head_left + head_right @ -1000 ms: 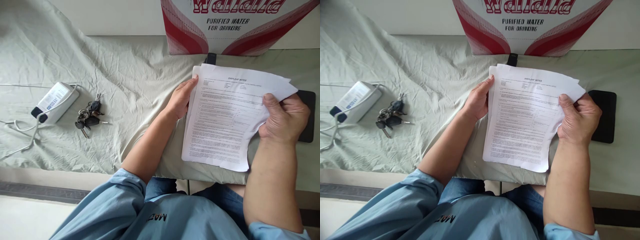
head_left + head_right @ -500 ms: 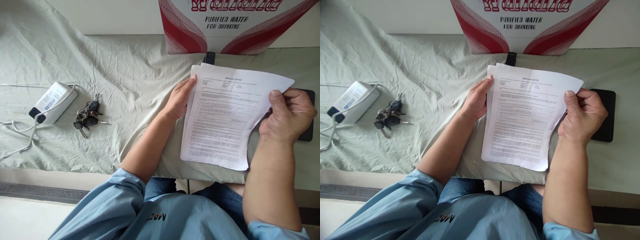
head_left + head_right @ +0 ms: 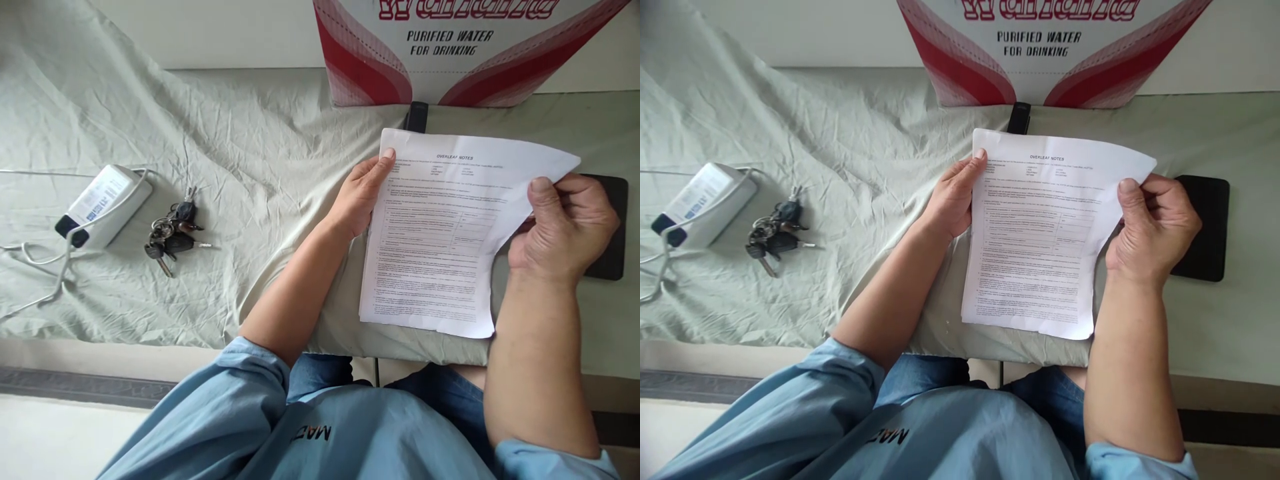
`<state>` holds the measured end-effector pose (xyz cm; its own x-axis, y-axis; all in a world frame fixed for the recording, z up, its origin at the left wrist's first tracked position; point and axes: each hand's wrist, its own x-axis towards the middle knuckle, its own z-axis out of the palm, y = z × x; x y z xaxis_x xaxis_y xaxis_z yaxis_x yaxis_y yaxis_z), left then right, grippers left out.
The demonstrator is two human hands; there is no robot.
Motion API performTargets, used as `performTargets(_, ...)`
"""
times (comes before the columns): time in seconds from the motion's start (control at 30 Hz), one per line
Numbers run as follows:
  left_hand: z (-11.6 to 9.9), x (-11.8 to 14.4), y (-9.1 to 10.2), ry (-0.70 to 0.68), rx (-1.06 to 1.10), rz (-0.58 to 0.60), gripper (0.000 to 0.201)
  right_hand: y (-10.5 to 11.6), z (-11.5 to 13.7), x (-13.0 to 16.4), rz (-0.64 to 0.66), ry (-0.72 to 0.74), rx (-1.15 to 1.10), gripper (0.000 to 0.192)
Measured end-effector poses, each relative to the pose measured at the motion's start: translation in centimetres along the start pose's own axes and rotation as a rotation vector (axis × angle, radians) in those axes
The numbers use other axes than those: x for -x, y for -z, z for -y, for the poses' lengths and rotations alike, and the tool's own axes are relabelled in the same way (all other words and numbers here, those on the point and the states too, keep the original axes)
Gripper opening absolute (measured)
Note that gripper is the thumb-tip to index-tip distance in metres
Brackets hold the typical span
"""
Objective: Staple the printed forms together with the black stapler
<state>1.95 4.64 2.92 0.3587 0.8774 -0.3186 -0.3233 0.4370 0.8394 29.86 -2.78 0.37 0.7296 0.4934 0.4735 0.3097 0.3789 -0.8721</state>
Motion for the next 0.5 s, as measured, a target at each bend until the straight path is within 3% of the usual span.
performTargets(0.17, -0.2, -0.1, -0.1, 0.004, -0.005, 0.054, 0.050, -0.1, 0.1, 0.2, 0.014, -0.012, 0.014, 0.052)
performTargets(0.3, -0.2, 0.1, -0.3, 0.012, 0.000, 0.011, 0.041, 0.0, 0.1, 0.4, 0.033, -0.023, 0.038, 0.057)
performTargets(0.4, -0.4, 0.3, -0.4, -0.033, 0.024, -0.054, 0.042, 0.9, 0.6, 0.1, 0.140, -0.068, 0.097, 0.070)
performTargets(0.5, -0.7, -0.3, 0.0, -0.103, 0.104, -0.075, 0.043, 2.5, 2.2, -0.7, 0.323, -0.270, 0.136, 0.096)
